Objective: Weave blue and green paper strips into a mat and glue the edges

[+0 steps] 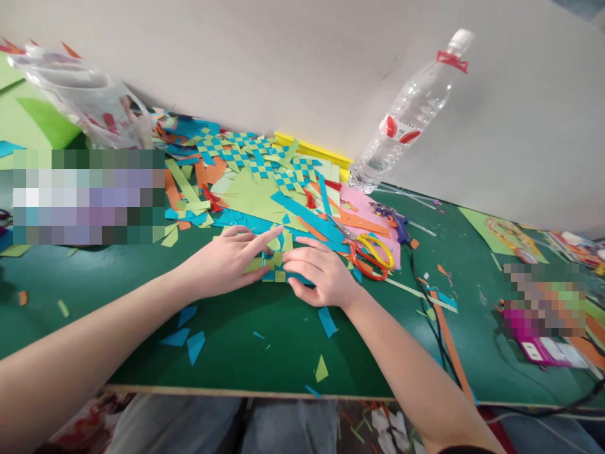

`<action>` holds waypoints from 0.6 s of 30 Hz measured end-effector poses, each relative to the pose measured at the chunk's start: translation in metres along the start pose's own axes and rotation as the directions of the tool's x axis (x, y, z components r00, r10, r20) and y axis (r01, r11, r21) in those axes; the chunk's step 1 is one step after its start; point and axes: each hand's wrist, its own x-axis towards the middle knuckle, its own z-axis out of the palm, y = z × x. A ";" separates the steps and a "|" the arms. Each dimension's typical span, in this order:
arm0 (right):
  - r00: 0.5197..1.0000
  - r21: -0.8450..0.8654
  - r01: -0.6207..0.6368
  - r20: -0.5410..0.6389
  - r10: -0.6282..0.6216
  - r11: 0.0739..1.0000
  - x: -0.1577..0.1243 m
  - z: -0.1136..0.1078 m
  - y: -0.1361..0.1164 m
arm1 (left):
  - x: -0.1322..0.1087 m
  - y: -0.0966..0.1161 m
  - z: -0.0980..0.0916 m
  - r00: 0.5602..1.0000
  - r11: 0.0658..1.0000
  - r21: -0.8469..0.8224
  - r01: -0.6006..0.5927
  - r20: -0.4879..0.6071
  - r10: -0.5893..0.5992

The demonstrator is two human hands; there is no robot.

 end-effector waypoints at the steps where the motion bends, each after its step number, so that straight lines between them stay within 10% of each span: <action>1: 1.000 -0.002 0.005 -0.004 -0.005 1.000 0.000 0.000 0.000 | 0.000 0.000 0.000 1.000 1.000 -0.004 0.000 -0.004 0.000; 18: 0.996 -0.102 -0.069 0.045 0.074 0.992 0.002 0.001 0.001 | 0.001 -0.003 0.002 1.000 1.000 -0.029 0.003 -0.008 -0.004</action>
